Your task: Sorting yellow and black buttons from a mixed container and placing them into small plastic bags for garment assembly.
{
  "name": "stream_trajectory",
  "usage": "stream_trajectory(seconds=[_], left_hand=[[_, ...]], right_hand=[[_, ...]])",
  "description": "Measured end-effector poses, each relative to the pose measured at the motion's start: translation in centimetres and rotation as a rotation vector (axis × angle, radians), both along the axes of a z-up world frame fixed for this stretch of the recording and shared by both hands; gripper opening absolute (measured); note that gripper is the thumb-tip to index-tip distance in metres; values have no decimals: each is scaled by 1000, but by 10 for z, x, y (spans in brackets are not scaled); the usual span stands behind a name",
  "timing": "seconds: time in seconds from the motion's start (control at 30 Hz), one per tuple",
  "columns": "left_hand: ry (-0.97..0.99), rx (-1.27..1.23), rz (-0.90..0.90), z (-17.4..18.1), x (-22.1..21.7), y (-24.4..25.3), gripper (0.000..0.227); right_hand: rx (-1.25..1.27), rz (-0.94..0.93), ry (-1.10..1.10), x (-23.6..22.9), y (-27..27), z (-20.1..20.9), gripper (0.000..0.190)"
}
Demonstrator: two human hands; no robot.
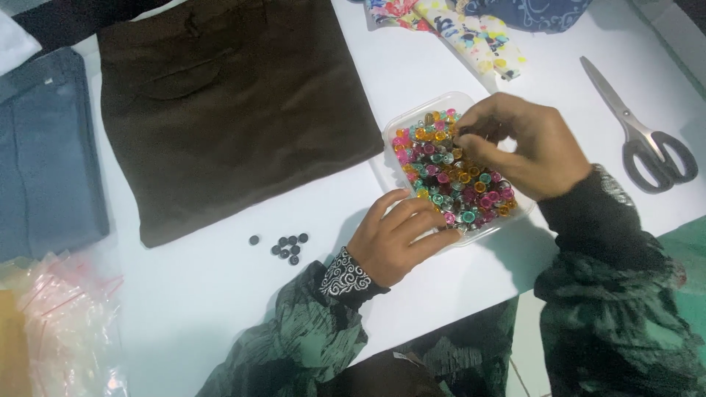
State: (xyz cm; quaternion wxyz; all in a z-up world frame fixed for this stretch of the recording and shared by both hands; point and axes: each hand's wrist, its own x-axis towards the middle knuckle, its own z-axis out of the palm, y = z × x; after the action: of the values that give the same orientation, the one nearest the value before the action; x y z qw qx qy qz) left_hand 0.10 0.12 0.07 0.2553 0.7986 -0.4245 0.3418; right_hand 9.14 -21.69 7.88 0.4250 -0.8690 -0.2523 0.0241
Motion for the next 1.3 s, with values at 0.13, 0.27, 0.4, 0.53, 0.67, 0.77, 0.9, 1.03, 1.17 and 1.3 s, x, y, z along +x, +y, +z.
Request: stream_trajectory(seconds=[0.13, 0.27, 0.4, 0.53, 0.67, 0.77, 0.9, 1.03, 1.17, 1.3], left_hand=[[-102, -54, 49, -4, 1, 4, 31], [66, -157, 61, 5, 4, 13, 14], [161, -278, 180, 14, 9, 13, 19], [201, -258, 221, 19, 10, 11, 17], [244, -123, 271, 27, 26, 14, 16], [340, 46, 243, 28, 48, 15, 11], [454, 392, 169, 30, 83, 1, 21], [499, 763, 278, 38, 98, -24, 28], [300, 845, 328, 13, 111, -29, 34], [416, 821, 246, 22, 113, -23, 17]], right_hand=[[90, 41, 144, -15, -16, 14, 15], [-430, 164, 170, -30, -28, 18, 24], [-502, 225, 182, -32, -16, -5, 20], [-284, 189, 8, -19, -7, -10, 13], [-93, 119, -154, -12, -21, -3, 17], [-24, 38, -157, -17, -30, 0, 19], [-8, 13, -158, -22, -37, -1, 22], [-35, -32, -164, -24, -47, -13, 22], [-29, -18, -168, -26, -52, -21, 23], [-9, -20, -177, -28, -53, -23, 22]])
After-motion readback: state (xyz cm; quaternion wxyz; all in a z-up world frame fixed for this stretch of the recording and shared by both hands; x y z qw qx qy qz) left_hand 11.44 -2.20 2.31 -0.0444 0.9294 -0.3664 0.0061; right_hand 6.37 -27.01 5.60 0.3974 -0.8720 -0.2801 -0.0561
